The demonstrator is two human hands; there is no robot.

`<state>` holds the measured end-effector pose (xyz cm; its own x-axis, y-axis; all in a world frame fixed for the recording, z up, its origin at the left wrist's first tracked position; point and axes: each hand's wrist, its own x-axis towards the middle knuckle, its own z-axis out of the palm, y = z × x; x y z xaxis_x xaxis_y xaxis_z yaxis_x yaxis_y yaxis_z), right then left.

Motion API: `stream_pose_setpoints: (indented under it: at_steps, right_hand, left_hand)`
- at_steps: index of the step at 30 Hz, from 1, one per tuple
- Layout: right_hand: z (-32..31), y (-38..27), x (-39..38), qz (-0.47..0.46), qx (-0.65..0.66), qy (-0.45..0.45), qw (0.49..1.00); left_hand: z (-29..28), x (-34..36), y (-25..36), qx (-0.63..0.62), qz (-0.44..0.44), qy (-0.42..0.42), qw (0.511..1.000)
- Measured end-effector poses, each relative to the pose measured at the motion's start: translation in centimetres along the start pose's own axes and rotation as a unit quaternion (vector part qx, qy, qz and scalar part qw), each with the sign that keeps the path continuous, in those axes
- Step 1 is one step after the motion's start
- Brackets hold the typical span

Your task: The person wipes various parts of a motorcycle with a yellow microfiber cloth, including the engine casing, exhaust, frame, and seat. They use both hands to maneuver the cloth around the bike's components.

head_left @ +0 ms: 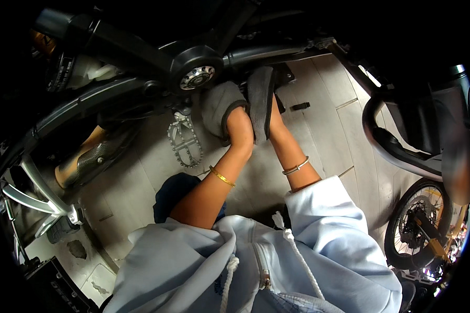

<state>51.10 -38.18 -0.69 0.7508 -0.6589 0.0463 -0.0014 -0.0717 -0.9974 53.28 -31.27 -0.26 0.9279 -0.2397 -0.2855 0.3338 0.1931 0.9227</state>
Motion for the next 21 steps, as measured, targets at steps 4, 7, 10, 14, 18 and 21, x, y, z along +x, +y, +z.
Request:
stream_pose_setpoints:
  at_steps: [4, 7, 10, 14, 18, 21]
  right_hand:
    - [-0.4, 0.9, -0.4, 0.061, 0.030, -0.030, 0.997]
    - [0.1, 1.7, -0.1, -0.031, -0.046, 0.028, 0.998]
    - [0.2, 2.3, -0.3, -0.057, -0.019, 0.024, 0.998]
    - [-0.1, 2.3, -0.7, -0.073, -0.069, 0.019, 0.995]
    - [-0.6, 1.8, -0.6, 0.038, -0.058, -0.090, 0.994]
    - [-0.4, 1.8, -0.3, 0.060, -0.063, -0.105, 0.991]
  left_hand:
    - [-0.1, -0.7, -0.3, -0.154, -0.059, -0.011, 0.986]
    - [-0.5, -1.0, -0.3, -0.129, -0.099, -0.016, 0.987]
    - [-0.6, -1.5, -0.7, -0.054, -0.056, -0.022, 0.997]
    - [-0.6, -1.9, -1.3, 0.032, -0.043, -0.017, 0.998]
    - [-1.5, -1.7, -1.9, 0.095, -0.023, -0.006, 0.995]
    - [-2.3, -1.0, -2.6, 0.174, -0.010, -0.019, 0.985]
